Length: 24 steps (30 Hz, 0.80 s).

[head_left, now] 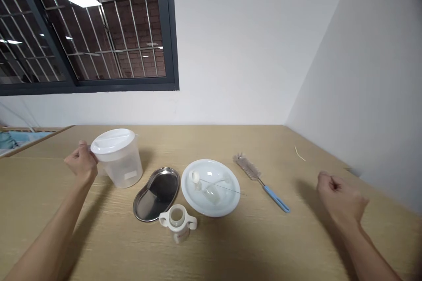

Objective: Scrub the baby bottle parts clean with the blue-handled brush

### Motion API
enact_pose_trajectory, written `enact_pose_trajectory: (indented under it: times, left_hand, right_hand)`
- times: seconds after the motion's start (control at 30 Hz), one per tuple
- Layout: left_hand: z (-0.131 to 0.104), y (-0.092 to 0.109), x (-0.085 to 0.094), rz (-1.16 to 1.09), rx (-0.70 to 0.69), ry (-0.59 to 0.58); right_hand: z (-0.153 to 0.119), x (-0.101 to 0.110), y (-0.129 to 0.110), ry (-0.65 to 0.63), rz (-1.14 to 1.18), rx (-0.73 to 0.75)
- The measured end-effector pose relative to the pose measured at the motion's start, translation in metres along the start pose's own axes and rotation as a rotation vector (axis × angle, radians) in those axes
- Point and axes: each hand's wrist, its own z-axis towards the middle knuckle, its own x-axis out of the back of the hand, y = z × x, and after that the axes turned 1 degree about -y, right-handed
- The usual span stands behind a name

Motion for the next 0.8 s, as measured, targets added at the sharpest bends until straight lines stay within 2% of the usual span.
enact_pose_trajectory:
  times: [0.1, 0.23, 0.37, 0.5, 0.63, 0.7, 0.77, 0.8]
  left_hand:
    - [0.0, -0.005, -0.006, -0.082, 0.113, 0.183]
    - [0.0, -0.012, -0.011, -0.181, 0.172, 0.248]
    - [-0.001, -0.016, -0.01, -0.241, 0.158, 0.28]
    - [-0.005, -0.014, 0.0, -0.261, 0.109, 0.438]
    - [-0.014, 0.009, 0.01, -0.28, 0.029, 0.583]
    - [-0.022, 0.031, 0.009, -0.328, -0.044, 0.56]
    - [-0.034, 0.053, 0.001, -0.288, -0.115, 0.404]
    - [-0.041, 0.063, -0.006, -0.232, -0.179, 0.284]
  right_hand:
    - [0.001, -0.001, 0.002, -0.001, -0.006, -0.003]
    - [0.002, -0.001, 0.004, 0.004, -0.009, 0.001]
    - [0.002, -0.002, 0.002, 0.005, -0.007, 0.008]
    - [0.0, -0.003, -0.002, 0.012, -0.005, 0.007]
    - [0.001, -0.004, -0.002, -0.006, -0.005, 0.0]
    - [0.002, -0.003, 0.0, -0.01, -0.005, -0.017]
    - [0.002, -0.003, 0.001, -0.01, -0.004, -0.038]
    - [0.002, -0.003, 0.001, -0.01, -0.003, -0.045]
